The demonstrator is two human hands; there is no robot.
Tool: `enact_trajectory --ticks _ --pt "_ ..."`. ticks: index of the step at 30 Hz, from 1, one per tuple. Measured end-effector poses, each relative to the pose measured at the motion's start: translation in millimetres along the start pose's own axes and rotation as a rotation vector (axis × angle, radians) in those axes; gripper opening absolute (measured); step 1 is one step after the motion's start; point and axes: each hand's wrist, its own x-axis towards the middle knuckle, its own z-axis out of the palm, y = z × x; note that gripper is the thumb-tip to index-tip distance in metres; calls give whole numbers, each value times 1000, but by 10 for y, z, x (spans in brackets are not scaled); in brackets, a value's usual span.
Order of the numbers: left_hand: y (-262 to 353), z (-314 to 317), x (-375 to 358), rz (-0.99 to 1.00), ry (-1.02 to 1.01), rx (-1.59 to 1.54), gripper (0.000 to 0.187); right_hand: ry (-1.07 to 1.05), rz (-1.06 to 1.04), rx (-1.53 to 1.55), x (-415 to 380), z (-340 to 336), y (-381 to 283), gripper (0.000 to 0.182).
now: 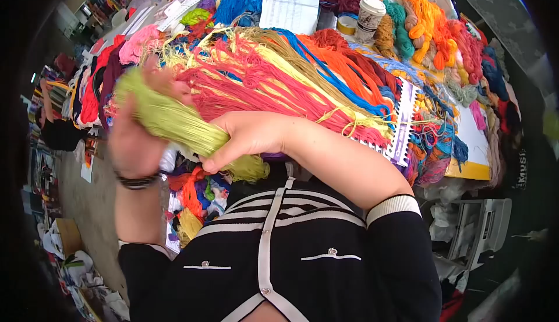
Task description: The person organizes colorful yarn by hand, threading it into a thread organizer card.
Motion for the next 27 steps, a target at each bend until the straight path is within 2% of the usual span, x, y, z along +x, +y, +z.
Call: enact_trajectory --ticks 2,3,4,5,9,10,12,13,16,18,19,22,26,27 --pt "517 41 37 71 -101 -12 57 5 160 -171 -50 -55 -16 29" --pt "786 47 68 62 -203 111 62 -24 152 -117 -68 -61 -7 33" --pt "1074 -65 139 53 -340 74 65 -27 147 -119 -85 -60 20 33" --pt "1292 -78 172 94 -368 88 66 -37 176 -103 -101 -52 54 34" --pt "2249 -205 271 172 -189 133 59 -57 269 -110 -192 -8 115 39" --pt "2526 -355 291 214 -141 155 56 -57 238 -118 -232 -4 167 40" --pt "3109 -731 313 305 -22 207 50 1 308 35 -393 33 126 40" --pt "3402 -966 316 349 39 231 47 22 315 -19 -461 -11 172 38" --pt "4228 -1809 265 472 233 299 39 38 227 1 -729 -149 250 32" --pt "4641 -2339 168 528 349 335 35 163 182 107 -879 -196 267 25" --pt "4787 -2573 105 549 394 343 33 218 174 141 -958 -224 270 18" --pt "5042 -3167 -60 581 507 352 29 332 273 186 -1146 -292 180 15" --pt "5005 -3718 -261 598 599 328 28 502 195 163 -1506 -385 23 21" --pt "4685 -3445 -246 580 786 542 27 560 161 118 -1583 -405 -1 22"
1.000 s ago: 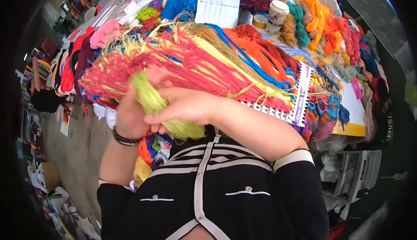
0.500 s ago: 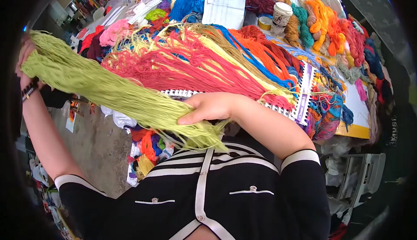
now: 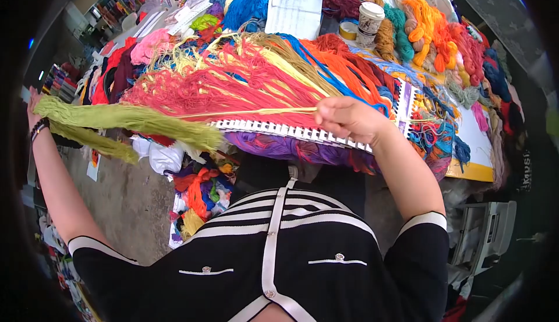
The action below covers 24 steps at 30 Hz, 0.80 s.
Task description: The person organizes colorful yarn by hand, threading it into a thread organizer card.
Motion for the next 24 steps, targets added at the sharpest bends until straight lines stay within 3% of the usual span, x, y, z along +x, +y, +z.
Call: enact_trajectory --ticks 3,4,7,10,13,16,20,21,24 --pt "-247 -298 -37 -139 -133 -234 27 306 13 -263 -139 -45 -55 21" --pt "-332 -350 -79 -167 -171 -258 28 355 -126 -394 -141 -155 43 17" --pt "-572 -484 -263 -215 -85 -228 33 550 -236 -556 -254 -385 79 16" --pt "-813 -483 -619 -250 3 -179 40 688 -243 -468 -371 -448 53 17" --pt "-909 73 -1594 -301 -24 -139 48 658 -178 -207 -461 -380 38 18" --pt "-767 1615 -3266 -344 -290 -276 57 351 -250 -55 -457 -227 7 22" --pt "-1477 1758 -4066 -600 -892 -598 56 120 -241 2 -246 129 -33 24" --pt "-1584 1913 -4381 -653 -741 -434 55 88 -247 10 -172 252 -58 24" --pt "-1953 2292 -5022 -782 -724 -368 47 -102 -165 68 -18 452 -126 25"
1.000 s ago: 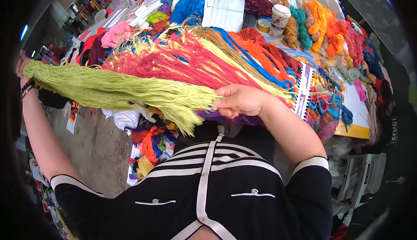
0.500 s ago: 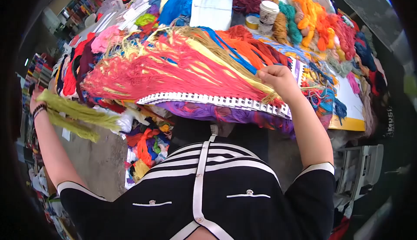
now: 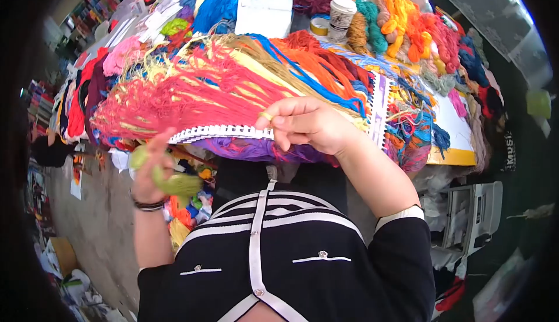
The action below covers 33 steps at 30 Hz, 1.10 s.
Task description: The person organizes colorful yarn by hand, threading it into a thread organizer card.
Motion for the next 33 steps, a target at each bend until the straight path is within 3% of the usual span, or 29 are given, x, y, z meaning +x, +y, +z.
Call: enact_trajectory --ticks 5,6,9,11,12,13,15,17,20,23,25,30,32,33 --pt "-585 730 225 -60 -38 97 53 -86 68 64 257 367 51 22" --pt "-647 775 234 -49 -77 140 46 -89 74 63 291 382 76 22" --pt "-709 798 277 -49 -83 241 34 -26 62 94 359 441 118 20" --pt "-743 772 310 28 29 234 23 2 73 101 342 349 111 18" --pt "-697 746 324 41 -17 217 25 21 84 106 341 310 112 17" --pt "-687 730 324 39 -19 217 25 186 75 64 336 311 133 14" --pt "-679 688 307 -48 54 -55 27 300 94 61 301 262 100 13" --pt "-664 563 301 -61 20 -74 30 269 130 53 255 113 126 11" --pt "-622 495 326 -43 197 -77 22 339 155 -55 209 25 94 11" --pt "-417 429 372 42 256 -178 17 449 251 -441 71 -162 -25 15" --pt "-284 116 326 -10 81 -382 18 510 179 -534 -20 -312 -73 13" --pt "-99 -373 235 80 66 -320 22 570 205 -496 -268 -497 -304 16" --pt "-157 4 230 66 282 -118 31 537 198 -404 -235 -399 -308 17" --pt "-171 119 302 72 17 -52 42 511 210 -413 -175 -264 -318 17"
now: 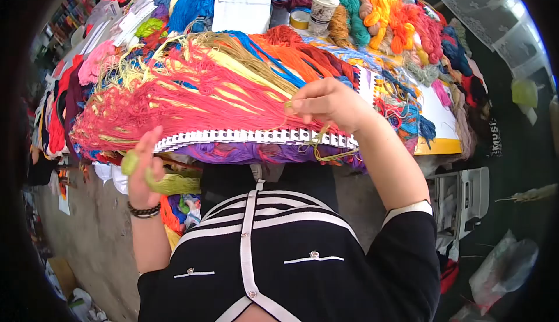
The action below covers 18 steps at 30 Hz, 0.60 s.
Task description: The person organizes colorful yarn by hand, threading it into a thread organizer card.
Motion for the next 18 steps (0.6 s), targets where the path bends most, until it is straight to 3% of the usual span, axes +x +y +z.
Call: enact_trajectory --ticks 2,4,7,8,10,11,13,14,16,18 --pt "-180 308 74 -82 -98 73 52 -94 2 -35 58 185 -46 18" --pt "-381 599 163 -102 -209 163 53 -241 -210 -160 140 449 -121 17" --pt "-424 953 158 -127 -240 388 29 -340 -200 -256 131 703 -257 17" --pt "-499 933 165 5 -248 393 22 -320 -160 -357 87 715 -342 17" --pt "-372 733 165 -51 -130 500 14 -315 -133 -390 88 567 -294 17" --pt "-405 572 163 -53 -31 218 15 -321 -164 -386 104 449 -233 18" --pt "-270 235 207 -6 172 56 16 -299 -147 -432 39 206 -210 18" --pt "-131 77 236 -38 165 25 13 -283 -67 -465 45 61 -147 17" --pt "11 -202 252 19 204 21 13 -222 30 -86 64 -174 93 16" --pt "122 -329 236 21 215 60 12 -178 47 -110 88 -320 193 16"
